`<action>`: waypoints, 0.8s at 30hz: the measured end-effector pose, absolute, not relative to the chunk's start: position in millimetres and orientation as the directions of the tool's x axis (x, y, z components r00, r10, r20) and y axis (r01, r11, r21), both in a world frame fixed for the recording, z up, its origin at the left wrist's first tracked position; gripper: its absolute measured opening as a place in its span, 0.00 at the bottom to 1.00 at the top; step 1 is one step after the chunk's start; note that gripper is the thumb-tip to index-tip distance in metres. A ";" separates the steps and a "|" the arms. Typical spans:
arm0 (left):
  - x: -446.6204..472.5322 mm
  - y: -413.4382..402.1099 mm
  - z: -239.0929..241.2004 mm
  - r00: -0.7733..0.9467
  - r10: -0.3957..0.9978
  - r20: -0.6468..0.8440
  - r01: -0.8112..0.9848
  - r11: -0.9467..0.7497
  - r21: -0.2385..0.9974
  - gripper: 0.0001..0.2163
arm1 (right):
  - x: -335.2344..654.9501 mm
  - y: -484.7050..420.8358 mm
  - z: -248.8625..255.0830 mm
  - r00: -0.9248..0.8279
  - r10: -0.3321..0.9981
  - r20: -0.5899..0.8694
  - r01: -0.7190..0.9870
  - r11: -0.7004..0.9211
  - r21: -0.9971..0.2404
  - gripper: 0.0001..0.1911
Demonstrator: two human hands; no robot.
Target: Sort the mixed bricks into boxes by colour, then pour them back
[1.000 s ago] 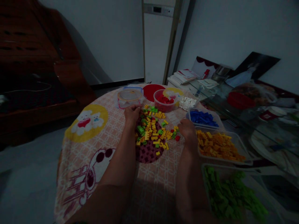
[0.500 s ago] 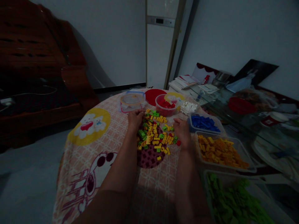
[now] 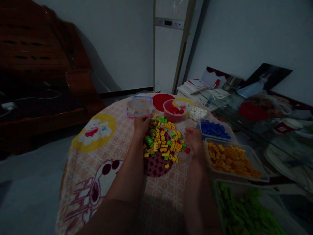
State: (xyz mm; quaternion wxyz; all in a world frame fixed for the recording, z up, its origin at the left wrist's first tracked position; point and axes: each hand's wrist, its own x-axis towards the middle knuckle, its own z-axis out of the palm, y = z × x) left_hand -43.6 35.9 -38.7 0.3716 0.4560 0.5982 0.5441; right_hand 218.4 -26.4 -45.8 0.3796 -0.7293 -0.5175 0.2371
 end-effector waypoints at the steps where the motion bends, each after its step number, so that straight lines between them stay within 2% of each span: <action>1: -43.5 35.8 -38.7 -0.306 0.950 0.053 0.139 -0.011 0.990 0.14 | 219.5 -27.3 -44.5 0.350 0.936 0.036 0.585 -0.188 -0.789 0.19; 8: -42.7 34.7 -37.5 -0.308 0.950 0.049 0.129 -0.010 0.992 0.13 | 206.9 -42.6 -13.6 0.202 0.970 -0.133 0.672 -0.236 -0.702 0.11; 12: -42.1 35.5 -37.4 -0.310 0.950 0.038 0.135 0.004 0.991 0.13 | 201.6 -48.4 -3.7 0.104 0.975 -0.196 0.826 -0.194 -0.529 0.09; 16: -42.0 35.7 -37.5 -0.302 0.952 0.052 0.138 -0.011 0.990 0.13 | 197.4 -48.8 -2.2 0.095 0.967 -0.235 0.895 -0.186 -0.405 0.05; 21: -41.2 33.9 -35.3 -0.309 0.950 0.044 0.122 -0.007 0.992 0.11 | 183.0 -48.9 5.0 0.058 0.972 -0.226 0.953 -0.121 -0.278 0.07; 24: -41.8 33.4 -35.3 -0.304 0.952 0.040 0.122 -0.003 0.993 0.12 | 179.1 -49.3 7.0 0.030 0.977 -0.209 0.959 -0.087 -0.269 0.08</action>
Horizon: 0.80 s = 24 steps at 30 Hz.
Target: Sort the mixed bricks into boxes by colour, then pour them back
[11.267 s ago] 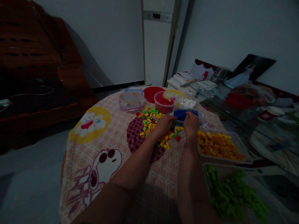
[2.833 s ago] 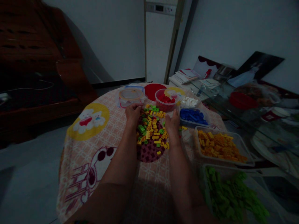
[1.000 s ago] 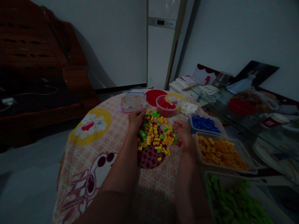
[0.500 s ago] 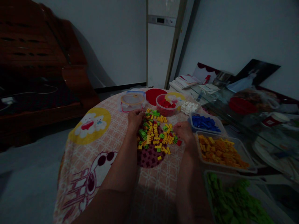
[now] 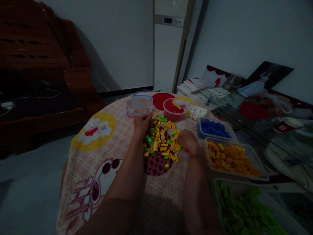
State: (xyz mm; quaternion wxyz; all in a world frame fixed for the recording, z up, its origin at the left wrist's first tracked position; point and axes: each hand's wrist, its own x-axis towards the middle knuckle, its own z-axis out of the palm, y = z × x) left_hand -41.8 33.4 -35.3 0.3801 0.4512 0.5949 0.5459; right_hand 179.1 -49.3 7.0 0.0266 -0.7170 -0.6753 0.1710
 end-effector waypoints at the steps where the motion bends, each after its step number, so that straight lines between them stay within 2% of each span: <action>1: -42.1 33.7 -35.8 -0.306 0.951 0.043 0.129 -0.004 0.992 0.12 | 179.7 -49.2 6.8 0.026 0.980 -0.197 0.951 -0.085 -0.296 0.07; 7: -42.3 36.8 -42.3 -0.291 0.956 0.041 0.138 0.000 0.990 0.13 | 188.5 -42.1 0.1 0.202 0.979 0.008 0.801 -0.161 -0.576 0.10; 11: -40.2 37.6 -47.2 -0.273 0.959 0.072 0.159 -0.029 0.987 0.13 | 183.7 -26.6 -3.8 0.300 0.939 0.167 0.684 -0.090 -0.724 0.11; 15: -39.6 38.5 -49.5 -0.270 0.961 0.059 0.150 -0.019 0.989 0.12 | 176.9 4.6 7.5 0.385 0.891 0.241 0.535 -0.003 -0.845 0.13; 19: -41.0 38.2 -46.7 -0.298 0.954 0.031 0.127 0.008 0.992 0.12 | 173.8 34.6 27.9 0.437 0.852 0.288 0.487 0.045 -0.872 0.21; 24: -43.0 35.8 -44.6 -0.346 0.937 0.046 0.181 0.019 0.983 0.13 | 151.6 31.2 25.3 0.329 0.902 0.280 0.571 0.046 -0.820 0.23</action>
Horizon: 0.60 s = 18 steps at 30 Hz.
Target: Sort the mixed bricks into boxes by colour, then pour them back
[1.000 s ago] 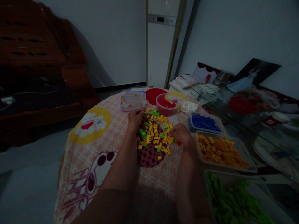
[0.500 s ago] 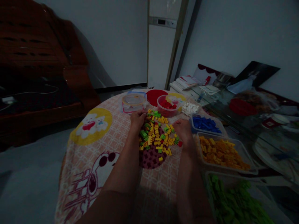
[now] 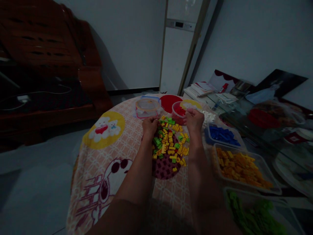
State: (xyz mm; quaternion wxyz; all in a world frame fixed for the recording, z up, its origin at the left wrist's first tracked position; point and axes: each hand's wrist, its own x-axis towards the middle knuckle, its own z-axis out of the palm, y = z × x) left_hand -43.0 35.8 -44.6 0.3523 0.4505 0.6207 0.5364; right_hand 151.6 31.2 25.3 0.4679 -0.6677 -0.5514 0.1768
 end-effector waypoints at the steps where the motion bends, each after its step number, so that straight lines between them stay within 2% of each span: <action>1: -43.3 35.5 -44.9 -0.354 0.934 0.047 0.202 0.027 0.979 0.13 | 146.3 25.6 20.4 0.297 0.918 0.264 0.577 0.048 -0.816 0.22; 3: -44.0 35.2 -45.3 -0.356 0.933 0.049 0.239 0.040 0.970 0.13 | 140.3 13.3 9.6 0.247 0.937 0.246 0.584 0.058 -0.810 0.21; 7: -43.9 34.6 -42.5 -0.321 0.942 0.092 0.354 0.029 0.935 0.13 | 150.3 -4.2 -5.6 0.275 0.929 0.248 0.598 0.037 -0.800 0.21; 11: -38.2 30.6 -35.2 -0.163 0.966 0.203 0.592 -0.069 0.803 0.14 | 158.8 -7.5 -9.1 0.265 0.934 0.241 0.644 0.015 -0.765 0.21; 15: -31.7 23.7 -29.6 0.010 0.984 0.177 0.777 -0.119 0.618 0.13 | 140.4 -4.7 -6.0 0.148 0.969 0.197 0.751 0.019 -0.660 0.18; 18: -32.7 19.7 -27.8 -0.027 0.989 0.144 0.823 -0.060 0.565 0.12 | 120.4 -0.2 0.6 0.032 0.987 0.159 0.857 0.054 -0.512 0.15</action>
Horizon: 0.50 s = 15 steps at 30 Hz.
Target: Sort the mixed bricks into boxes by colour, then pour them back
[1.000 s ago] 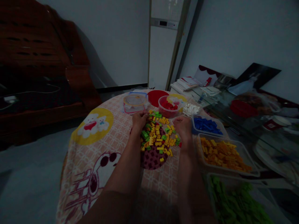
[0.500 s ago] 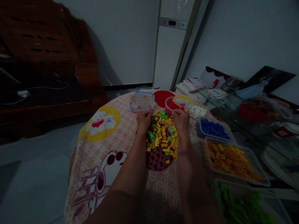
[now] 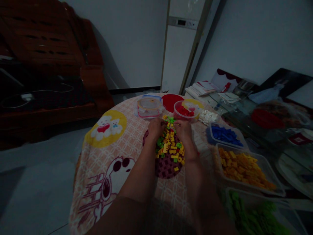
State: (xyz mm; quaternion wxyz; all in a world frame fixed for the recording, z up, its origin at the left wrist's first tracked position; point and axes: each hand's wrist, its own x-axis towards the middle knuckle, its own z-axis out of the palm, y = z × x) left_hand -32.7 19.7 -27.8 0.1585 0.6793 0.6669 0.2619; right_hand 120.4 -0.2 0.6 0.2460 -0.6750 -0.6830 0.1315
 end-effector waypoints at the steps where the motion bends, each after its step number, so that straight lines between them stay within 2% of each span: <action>1: -34.4 18.9 -27.4 -0.046 0.989 0.142 0.824 -0.043 0.566 0.12 | 114.4 1.9 3.4 -0.005 0.990 0.140 0.888 0.069 -0.455 0.15; 7: -49.2 18.1 -24.7 -0.104 0.988 0.116 0.747 0.001 0.664 0.11 | 87.9 19.2 13.3 -0.136 0.989 0.062 0.971 0.146 -0.191 0.15; 15: -56.7 14.0 -20.2 -0.331 0.937 0.110 0.743 0.187 0.643 0.12 | 75.1 39.3 5.6 -0.113 0.994 -0.003 0.993 0.113 -0.044 0.16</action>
